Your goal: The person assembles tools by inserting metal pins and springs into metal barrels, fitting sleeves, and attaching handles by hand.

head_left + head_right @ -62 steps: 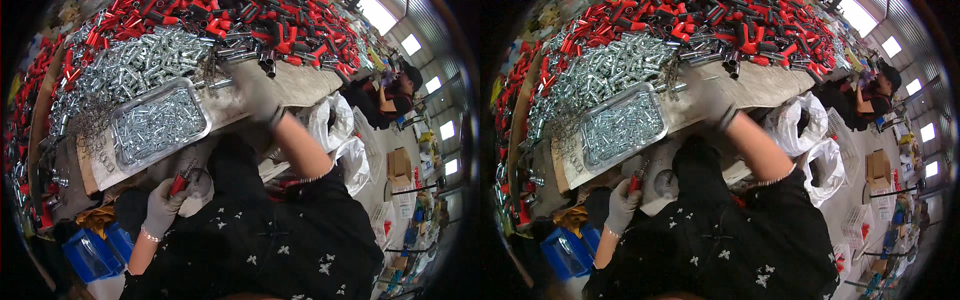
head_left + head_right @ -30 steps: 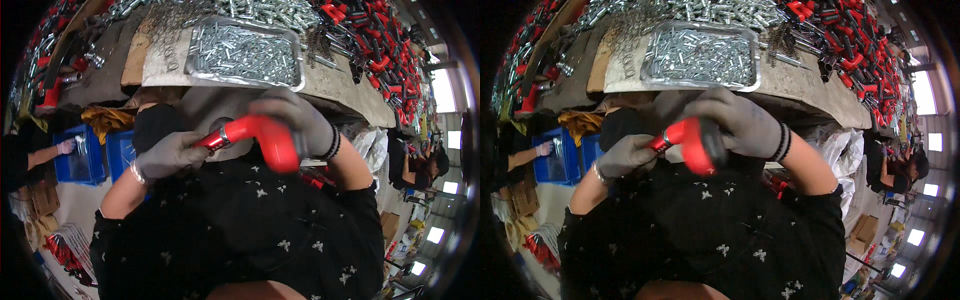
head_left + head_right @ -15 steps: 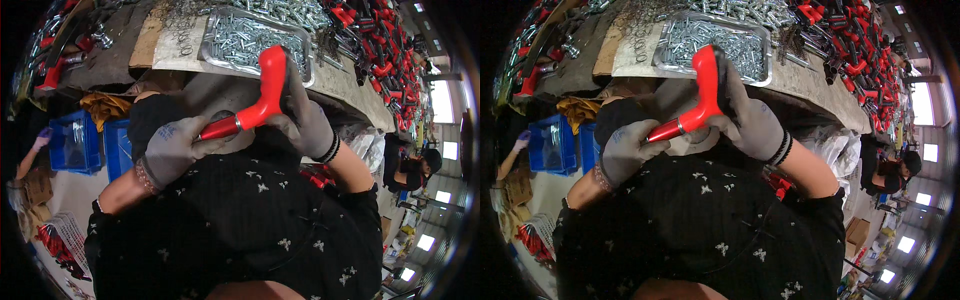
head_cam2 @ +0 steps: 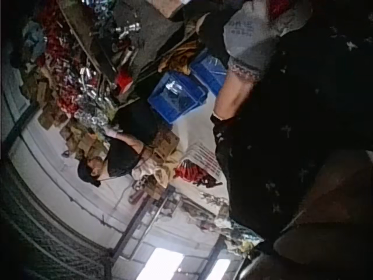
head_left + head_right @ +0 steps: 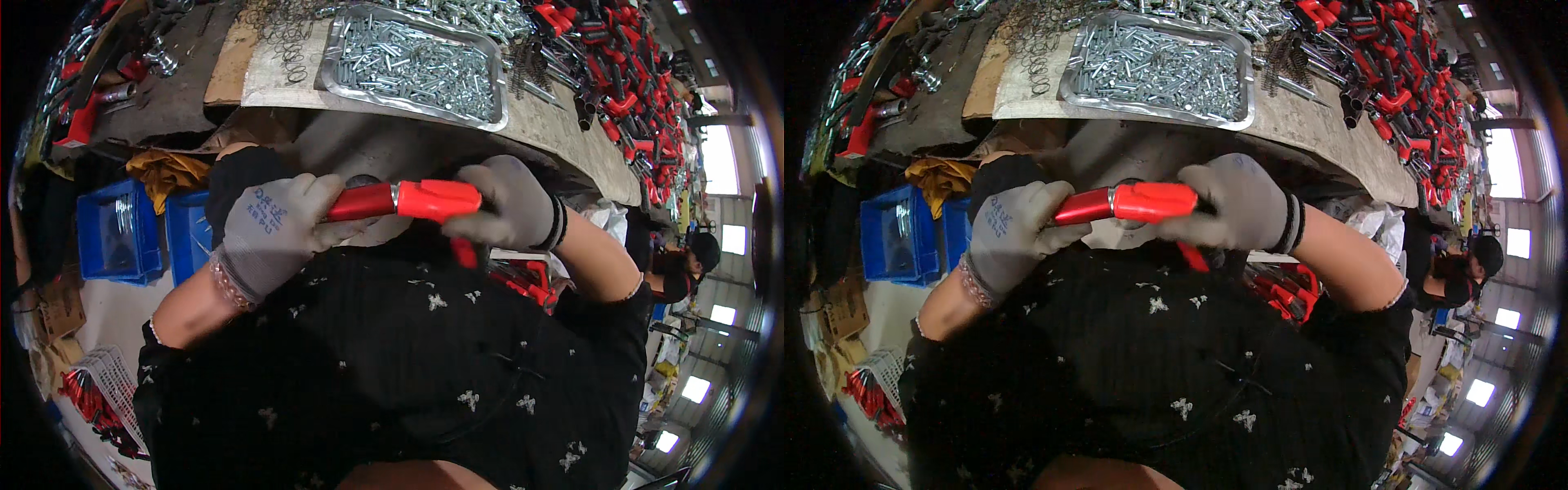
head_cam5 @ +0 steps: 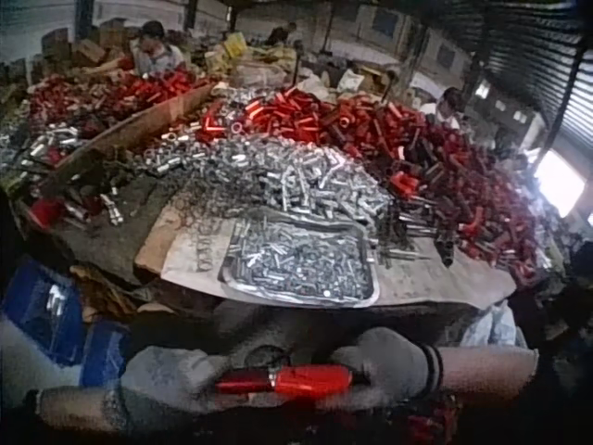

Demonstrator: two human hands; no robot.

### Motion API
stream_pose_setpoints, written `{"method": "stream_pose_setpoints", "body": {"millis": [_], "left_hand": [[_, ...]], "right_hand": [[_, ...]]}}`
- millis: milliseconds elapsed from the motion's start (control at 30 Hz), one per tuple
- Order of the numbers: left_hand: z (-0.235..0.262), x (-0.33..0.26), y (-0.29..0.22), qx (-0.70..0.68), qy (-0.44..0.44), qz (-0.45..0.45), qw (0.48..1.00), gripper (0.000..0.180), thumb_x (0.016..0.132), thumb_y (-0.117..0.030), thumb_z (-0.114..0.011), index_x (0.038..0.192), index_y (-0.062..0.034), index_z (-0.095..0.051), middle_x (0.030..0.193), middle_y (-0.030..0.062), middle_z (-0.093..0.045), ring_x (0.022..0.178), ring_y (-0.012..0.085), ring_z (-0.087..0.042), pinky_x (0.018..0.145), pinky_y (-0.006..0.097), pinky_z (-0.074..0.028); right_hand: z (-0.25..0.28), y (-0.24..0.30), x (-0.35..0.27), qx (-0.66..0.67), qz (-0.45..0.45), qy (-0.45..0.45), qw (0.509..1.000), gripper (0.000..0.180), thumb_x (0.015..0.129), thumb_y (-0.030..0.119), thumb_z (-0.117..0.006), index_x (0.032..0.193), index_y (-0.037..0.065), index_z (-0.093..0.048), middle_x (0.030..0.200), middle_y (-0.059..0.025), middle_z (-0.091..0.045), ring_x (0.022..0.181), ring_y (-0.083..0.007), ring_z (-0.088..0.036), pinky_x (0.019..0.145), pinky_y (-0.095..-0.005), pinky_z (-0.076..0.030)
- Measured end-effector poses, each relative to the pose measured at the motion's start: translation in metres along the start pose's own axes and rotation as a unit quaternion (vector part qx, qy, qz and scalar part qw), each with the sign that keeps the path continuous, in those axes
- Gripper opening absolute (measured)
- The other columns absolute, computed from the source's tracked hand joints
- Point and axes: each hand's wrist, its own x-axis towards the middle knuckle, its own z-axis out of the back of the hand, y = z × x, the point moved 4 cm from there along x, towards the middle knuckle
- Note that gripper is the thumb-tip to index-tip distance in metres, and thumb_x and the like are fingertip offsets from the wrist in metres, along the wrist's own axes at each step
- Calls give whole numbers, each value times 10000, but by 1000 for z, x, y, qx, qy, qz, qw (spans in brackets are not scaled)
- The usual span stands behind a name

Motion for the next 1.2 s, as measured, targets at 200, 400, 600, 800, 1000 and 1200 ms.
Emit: {"method": "stream_pose_setpoints", "body": {"millis": [200, 400, 600, 800, 1000, 1200], "left_hand": [[-6, 3, 7, -131, 53, 47, 989, 391, 815, -334, -743, 1048, -38, -639, 800, 122, -638, 736, 280, -647, 653, 378, -498], [-20, -4, 13, -317, 183, 111, 924, 370, 847, -302, -691, 1056, 1, -651, 811, 128, -659, 735, 216, -641, 682, 349, -490], [-47, -17, 29, -501, 443, 232, 707, 386, 924, -403, -609, 999, -28, -655, 696, 26, -600, 620, 89, -558, 558, 257, -417], [-52, -23, 21, -562, 441, 214, 666, 405, 949, -436, -590, 994, -37, -649, 671, -15, -571, 583, 47, -527, 518, 225, -396], [-27, -9, 10, -393, 288, 151, 860, 347, 943, -393, -626, 1005, -52, -650, 684, 55, -590, 603, 163, -586, 566, 315, -461], [-23, -12, 8, -83, 83, 11, 993, 314, 850, -283, -715, 1032, -35, -650, 834, 142, -639, 782, 292, -655, 697, 388, -498]], "right_hand": [[-11, 7, 4, 559, -163, 19, 813, 361, 890, 295, -669, 1072, -17, -677, 866, -66, -705, 761, -140, -637, 711, -305, -503], [-12, 17, 8, 312, -113, -20, 943, 292, 874, 201, -675, 1109, 31, -639, 966, -60, -671, 829, -158, -630, 753, -314, -506], [-16, 44, 16, -254, 337, -163, 892, 326, 723, 172, -681, 1040, 132, -617, 1002, -32, -611, 902, -182, -589, 771, -346, -500], [-19, 43, 16, -347, 403, -179, 828, 335, 738, 190, -657, 1066, 142, -606, 924, -25, -616, 792, -204, -604, 685, -330, -493], [-13, 33, 18, -145, 201, -90, 965, 351, 770, 259, -757, 1066, 105, -646, 866, -100, -640, 748, -272, -624, 692, -376, -506], [-34, -5, 23, 406, -210, 65, 887, 370, 935, 310, -580, 1126, -2, -638, 1085, -99, -659, 1025, -172, -612, 912, -310, -463]]}}
